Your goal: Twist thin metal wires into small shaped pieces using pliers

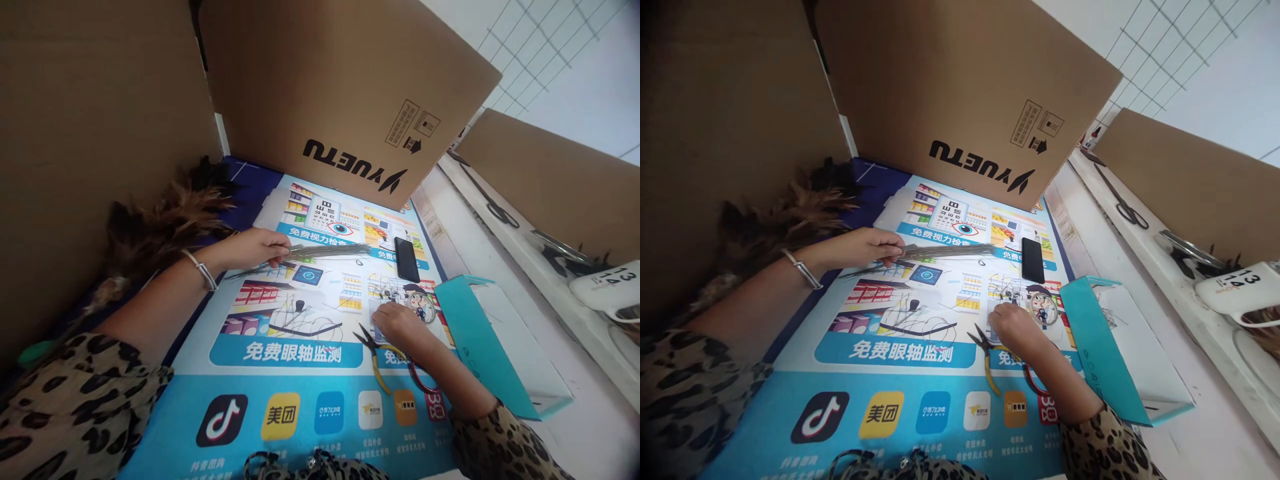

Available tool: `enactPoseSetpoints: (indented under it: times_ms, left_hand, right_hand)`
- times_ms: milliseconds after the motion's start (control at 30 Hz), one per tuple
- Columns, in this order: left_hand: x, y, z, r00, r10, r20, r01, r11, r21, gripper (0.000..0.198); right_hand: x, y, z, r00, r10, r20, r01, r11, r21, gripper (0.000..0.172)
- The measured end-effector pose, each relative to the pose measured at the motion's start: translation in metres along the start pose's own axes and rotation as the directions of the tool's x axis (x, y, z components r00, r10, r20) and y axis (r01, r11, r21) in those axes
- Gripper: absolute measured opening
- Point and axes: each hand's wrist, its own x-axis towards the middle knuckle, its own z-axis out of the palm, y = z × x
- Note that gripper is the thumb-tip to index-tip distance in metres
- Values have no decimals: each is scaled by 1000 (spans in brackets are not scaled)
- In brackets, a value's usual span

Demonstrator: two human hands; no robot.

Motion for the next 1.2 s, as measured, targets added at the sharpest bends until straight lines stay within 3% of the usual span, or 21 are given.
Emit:
enactPoseSetpoints:
  times_ms: [300, 500, 633, 733, 833, 933, 967, 1067, 1200]
  left_hand:
    - [3, -6, 2, 1000, 14, 12, -15, 999, 42, 34]
    - [5, -7, 2, 1000, 30, 5, -31, 996, 78, 34]
    - [6, -8, 2, 999, 44, 2, -44, 994, 99, 34]
    - [7, -11, 3, 999, 41, 7, -42, 994, 105, 34]
    - [8, -14, 5, 1000, 22, 8, -22, 995, 101, 34]
    - [9, -16, 6, 1000, 7, 3, -8, 993, 117, 34]
    - [9, -16, 6, 1000, 1, 3, -2, 992, 127, 33]
    - [9, -15, 6, 1000, -9, 9, 7, 988, 155, 33]
    - [9, -13, 7, 1000, 14, 17, -16, 985, 174, 32]
  right_hand:
    - [10, -32, -19, 996, -68, 64, 83, 957, -279, 22]
    - [17, -36, -29, 990, -107, 93, 129, 952, -277, 24]
    - [23, -29, -27, 991, -89, 100, 107, 977, -185, 21]
    - [22, -17, -26, 994, -25, 111, 34, 996, -81, 17]
    - [10, 8, -27, 985, 150, 90, -146, 988, -47, 19]
    - [-10, 40, -28, 902, 418, 105, -411, 908, -80, 22]
    - [-17, 51, -27, 881, 456, 123, -448, 890, -88, 23]
    - [-34, 73, -18, 847, 503, 173, -494, 864, -97, 22]
    - [-42, 82, -2, 821, 522, 231, -516, 852, -91, 19]
